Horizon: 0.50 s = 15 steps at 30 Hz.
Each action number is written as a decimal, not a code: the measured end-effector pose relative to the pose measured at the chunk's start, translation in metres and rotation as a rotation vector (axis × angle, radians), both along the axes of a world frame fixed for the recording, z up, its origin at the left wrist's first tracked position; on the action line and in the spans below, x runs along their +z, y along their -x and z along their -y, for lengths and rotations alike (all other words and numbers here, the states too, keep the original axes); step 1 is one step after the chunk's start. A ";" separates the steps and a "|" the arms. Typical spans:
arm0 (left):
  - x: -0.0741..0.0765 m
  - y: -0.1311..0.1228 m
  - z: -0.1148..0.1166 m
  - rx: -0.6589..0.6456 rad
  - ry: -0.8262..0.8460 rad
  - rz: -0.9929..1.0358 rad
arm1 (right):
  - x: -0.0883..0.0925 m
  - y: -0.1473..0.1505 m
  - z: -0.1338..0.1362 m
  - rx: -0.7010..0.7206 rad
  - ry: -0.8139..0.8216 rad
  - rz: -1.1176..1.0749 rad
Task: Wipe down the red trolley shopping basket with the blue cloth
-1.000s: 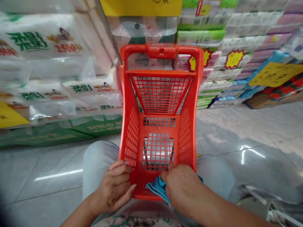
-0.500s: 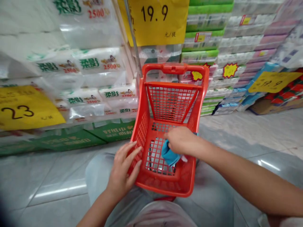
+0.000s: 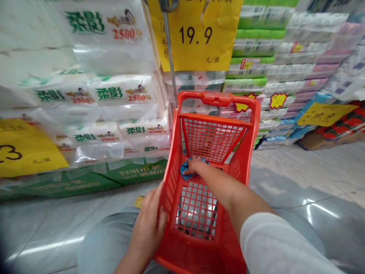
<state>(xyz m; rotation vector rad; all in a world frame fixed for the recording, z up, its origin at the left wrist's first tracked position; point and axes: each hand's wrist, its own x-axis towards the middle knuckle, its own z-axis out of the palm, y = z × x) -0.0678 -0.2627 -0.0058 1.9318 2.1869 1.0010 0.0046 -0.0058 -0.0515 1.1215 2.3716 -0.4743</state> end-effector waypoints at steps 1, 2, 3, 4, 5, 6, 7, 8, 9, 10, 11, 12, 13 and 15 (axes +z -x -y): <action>0.000 -0.001 0.000 0.006 0.009 0.030 | -0.012 0.002 0.005 -0.046 -0.010 0.010; 0.000 -0.003 0.001 0.008 0.020 0.060 | -0.023 0.003 0.010 -0.082 -0.028 0.013; -0.001 -0.003 0.002 0.007 0.031 0.090 | -0.032 0.004 0.016 -0.106 -0.055 0.006; -0.001 -0.004 0.002 0.004 0.041 0.115 | -0.040 0.004 0.021 -0.117 -0.083 -0.013; -0.002 -0.004 0.003 -0.002 0.047 0.135 | -0.046 0.003 0.025 -0.109 -0.108 -0.041; -0.003 -0.004 0.004 -0.009 0.051 0.151 | -0.051 0.002 0.029 -0.082 -0.123 -0.075; -0.004 -0.004 0.004 -0.017 0.050 0.166 | -0.054 0.001 0.031 -0.042 -0.132 -0.110; -0.005 -0.003 0.004 -0.024 0.041 0.179 | -0.057 0.000 0.031 0.005 -0.135 -0.143; -0.006 -0.003 0.003 -0.029 0.026 0.185 | -0.059 0.000 0.029 0.049 -0.137 -0.169; -0.006 -0.003 0.003 -0.034 0.015 0.186 | -0.062 0.001 0.025 0.083 -0.144 -0.188; -0.007 -0.003 0.002 -0.038 0.008 0.181 | -0.064 0.003 0.019 0.099 -0.157 -0.197; -0.007 -0.003 0.001 -0.040 0.007 0.173 | -0.066 0.007 0.011 0.098 -0.178 -0.197; -0.008 -0.003 0.000 -0.040 0.012 0.165 | -0.067 0.013 0.002 0.088 -0.202 -0.193; -0.008 -0.003 -0.001 -0.039 0.025 0.148 | -0.070 0.024 -0.014 0.071 -0.246 -0.189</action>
